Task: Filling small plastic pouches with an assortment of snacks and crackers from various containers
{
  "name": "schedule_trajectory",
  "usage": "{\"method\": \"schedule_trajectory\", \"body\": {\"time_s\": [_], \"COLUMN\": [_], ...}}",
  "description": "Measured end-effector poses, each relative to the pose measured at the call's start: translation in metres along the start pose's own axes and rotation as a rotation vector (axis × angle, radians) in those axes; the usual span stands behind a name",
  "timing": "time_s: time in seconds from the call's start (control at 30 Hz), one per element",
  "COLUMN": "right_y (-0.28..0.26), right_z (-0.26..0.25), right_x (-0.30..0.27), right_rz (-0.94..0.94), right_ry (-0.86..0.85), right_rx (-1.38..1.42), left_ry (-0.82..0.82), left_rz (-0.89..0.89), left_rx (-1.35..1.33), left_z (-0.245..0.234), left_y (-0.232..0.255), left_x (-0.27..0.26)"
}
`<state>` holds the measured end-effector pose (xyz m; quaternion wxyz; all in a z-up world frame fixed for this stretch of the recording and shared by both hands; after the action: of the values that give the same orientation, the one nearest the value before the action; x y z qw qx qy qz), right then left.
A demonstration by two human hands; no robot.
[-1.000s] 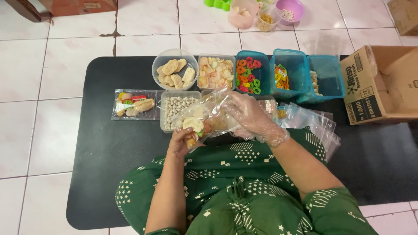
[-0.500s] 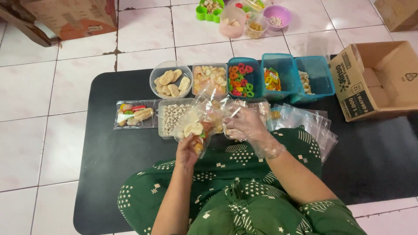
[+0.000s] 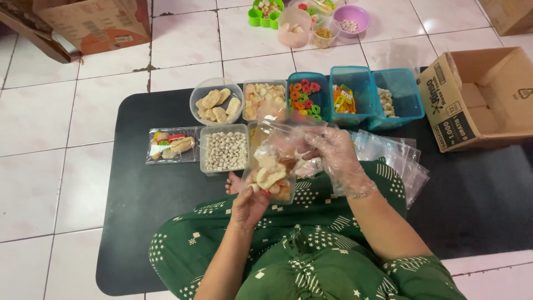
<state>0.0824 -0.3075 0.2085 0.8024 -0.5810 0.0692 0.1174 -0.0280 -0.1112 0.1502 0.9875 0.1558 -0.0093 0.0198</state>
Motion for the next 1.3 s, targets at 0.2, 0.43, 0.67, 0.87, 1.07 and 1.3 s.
{"method": "schedule_trajectory", "body": {"time_s": [0.2,0.43,0.67,0.87,1.07,1.3], "right_y": [-0.014,-0.041,-0.041,-0.025,-0.018,-0.019], "right_z": [-0.021,-0.025,-0.026,-0.042,-0.058,-0.072], "right_x": [-0.016,-0.040,-0.053,-0.055,-0.059,-0.062], "right_rz": [-0.004,-0.045,-0.111,-0.081,-0.019,-0.057], "right_ry": [-0.006,-0.023,-0.075,-0.130,-0.089,-0.160], "right_rx": [-0.112,-0.143,-0.240,-0.353,-0.398,-0.645], "left_ry": [0.002,-0.287,-0.392,-0.265,-0.279,-0.272], "left_rz": [-0.067,-0.206,-0.307,-0.174,-0.065,0.039], "left_rx": [0.051,0.027,0.542,0.933,1.030,1.117], "left_z": [0.001,-0.004,-0.007,0.024,0.016,-0.007], "left_y": [-0.012,-0.017,-0.011,-0.016,-0.044,-0.063], "left_x": [-0.010,-0.017,-0.010,0.021,0.046,0.041]}}
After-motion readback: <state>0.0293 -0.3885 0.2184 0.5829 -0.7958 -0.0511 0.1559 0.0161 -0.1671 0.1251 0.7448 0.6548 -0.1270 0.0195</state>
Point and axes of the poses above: each hand's wrist, its own x-axis towards the middle knuckle, its own z-axis out of the palm, y = z × x, the point moved 4 cm from there along x, towards the middle knuckle, and after that the axes turned 8 degrees about z, right-handed, at the moved point
